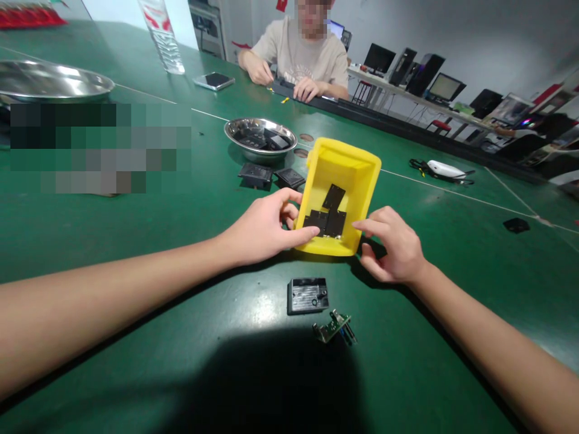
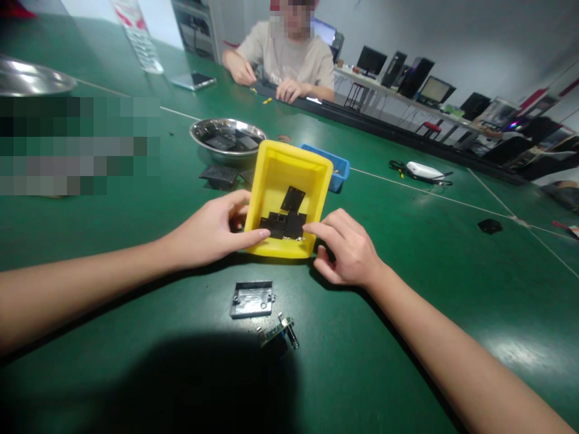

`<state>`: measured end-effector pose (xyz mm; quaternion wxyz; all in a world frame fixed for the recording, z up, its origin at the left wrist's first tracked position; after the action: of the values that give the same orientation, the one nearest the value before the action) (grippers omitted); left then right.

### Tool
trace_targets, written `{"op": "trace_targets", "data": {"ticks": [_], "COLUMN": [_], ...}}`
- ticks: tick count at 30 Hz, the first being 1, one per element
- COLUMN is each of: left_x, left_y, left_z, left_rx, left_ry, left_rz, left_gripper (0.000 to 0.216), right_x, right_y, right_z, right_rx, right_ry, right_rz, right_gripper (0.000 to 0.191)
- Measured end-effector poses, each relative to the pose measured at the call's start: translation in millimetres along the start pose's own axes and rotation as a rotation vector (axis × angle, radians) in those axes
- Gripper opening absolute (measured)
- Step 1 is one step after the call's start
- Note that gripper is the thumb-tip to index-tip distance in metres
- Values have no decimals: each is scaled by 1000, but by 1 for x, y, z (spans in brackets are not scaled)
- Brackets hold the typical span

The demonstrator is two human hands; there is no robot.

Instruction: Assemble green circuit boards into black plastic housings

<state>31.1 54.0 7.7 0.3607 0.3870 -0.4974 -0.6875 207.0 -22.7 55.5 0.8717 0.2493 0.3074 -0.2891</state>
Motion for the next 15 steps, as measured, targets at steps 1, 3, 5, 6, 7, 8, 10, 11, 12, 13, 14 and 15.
{"op": "trace_targets", "data": {"ticks": [1, 3, 5, 6, 7, 8, 10, 11, 12, 13, 14, 15], "left_x": [1, 2, 4, 4, 4, 4, 4, 4, 4, 5, 5, 5], "left_y": [2, 5, 9, 10, 11, 12, 13, 13, 13, 13, 14, 14], "left_z": [0, -3, -7, -9, -11, -12, -13, -13, -14, -14, -14, -14], "left_rx": [-43, -99, -124, -134, -145, -158, -177, -182, -186, -190, -194, -197], "left_ry": [0, -28, -65, -81, -94, -102, -113, -116, -118, -117, -113, -107], "left_rz": [-12, -31, -49, -58, -67, -75, -87, -92, -94, -95, -96, -98], "left_gripper": [52, 54, 56, 57, 58, 59, 59, 58, 56, 55, 53, 53], "right_x": [-1, -5, -12, -16, -20, -23, -29, -31, -33, -34, -35, -35], "right_y": [-1, -7, -19, -26, -32, -36, -40, -42, -43, -44, -44, -44], "right_z": [7, 16, 15, 12, 8, 3, -7, -12, -16, -19, -21, -22], "right_rx": [37, 126, 206, 251, 296, 335, 383, 391, 395, 396, 395, 393], "right_ry": [49, 95, 43, 7, -35, -77, -169, -208, -237, -253, -262, -267], "right_rz": [-22, -58, -46, -29, -21, -27, -38, -32, -24, -18, -15, -18], "right_gripper": [51, 50, 44, 40, 37, 35, 30, 27, 25, 23, 22, 22]}}
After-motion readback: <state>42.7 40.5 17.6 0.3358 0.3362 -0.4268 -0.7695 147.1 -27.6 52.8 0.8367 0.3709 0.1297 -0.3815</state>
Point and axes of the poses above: each hand's wrist, its own x-axis away from the middle knuckle, its own z-axis out of the back of the hand, y = z × x, the point moved 9 cm from there along -x, towards the middle knuckle, and after that the axes turned 15 degrees about x, right-handed, at the moved point
